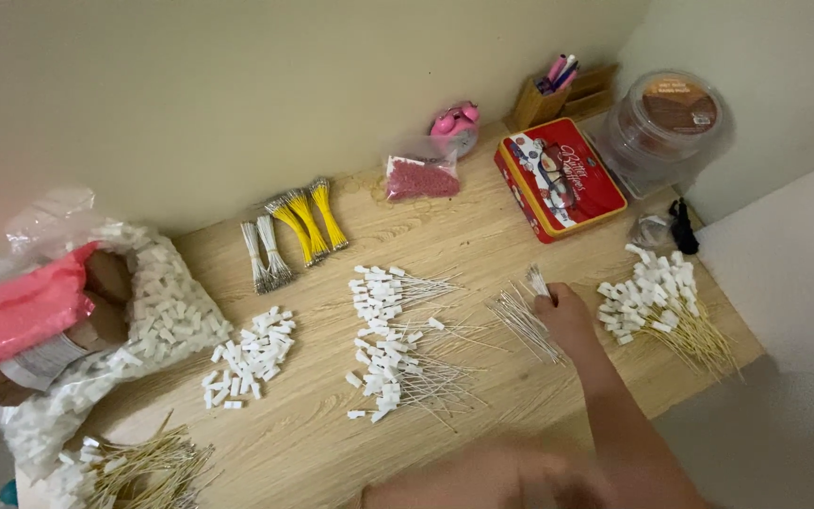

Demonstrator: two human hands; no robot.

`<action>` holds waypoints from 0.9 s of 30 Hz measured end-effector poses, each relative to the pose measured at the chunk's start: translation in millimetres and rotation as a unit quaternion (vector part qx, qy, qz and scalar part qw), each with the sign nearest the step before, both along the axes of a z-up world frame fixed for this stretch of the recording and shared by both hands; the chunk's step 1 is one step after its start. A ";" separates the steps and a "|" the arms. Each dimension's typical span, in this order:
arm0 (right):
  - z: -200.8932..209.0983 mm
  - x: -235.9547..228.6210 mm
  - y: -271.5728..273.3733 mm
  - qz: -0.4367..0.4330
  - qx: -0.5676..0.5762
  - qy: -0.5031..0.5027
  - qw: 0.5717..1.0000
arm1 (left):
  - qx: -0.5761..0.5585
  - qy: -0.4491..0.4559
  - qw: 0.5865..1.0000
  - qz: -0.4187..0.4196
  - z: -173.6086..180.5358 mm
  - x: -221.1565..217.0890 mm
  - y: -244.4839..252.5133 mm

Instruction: Manually inserting thin wire pins into small white plastic connector housings at a workbench.

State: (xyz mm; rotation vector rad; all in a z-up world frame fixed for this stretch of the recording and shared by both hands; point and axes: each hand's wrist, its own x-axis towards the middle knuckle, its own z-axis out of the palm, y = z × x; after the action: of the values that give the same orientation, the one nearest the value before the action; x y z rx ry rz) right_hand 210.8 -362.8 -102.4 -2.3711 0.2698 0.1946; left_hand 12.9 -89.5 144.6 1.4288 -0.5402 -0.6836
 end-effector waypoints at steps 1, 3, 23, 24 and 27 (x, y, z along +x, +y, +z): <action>8.0 -2.4 5.8 -0.019 0.067 -0.007 0.998 | 0.008 -0.006 1.000 -0.006 -3.8 35.2 -5.8; 7.0 -2.3 5.7 -0.030 0.073 -0.001 0.997 | 0.101 -0.109 0.988 0.050 -47.4 49.7 -11.7; 45.7 -33.9 -6.2 -0.089 0.277 0.039 0.956 | 0.515 -0.465 0.716 -0.067 -241.2 153.8 -107.8; 53.5 -34.1 -6.0 -0.078 0.296 0.039 0.951 | 0.519 -0.463 0.717 -0.052 -245.5 156.2 -108.0; 80.9 -32.7 -5.9 -0.049 0.332 0.039 0.941 | 0.530 -0.448 0.720 -0.018 -263.9 157.8 -104.3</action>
State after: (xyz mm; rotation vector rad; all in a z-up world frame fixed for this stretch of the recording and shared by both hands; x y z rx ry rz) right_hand 178.1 -368.7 -21.5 -1.6772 0.3028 0.2808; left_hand 170.6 -193.8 -119.3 2.9008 -0.9945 -0.2272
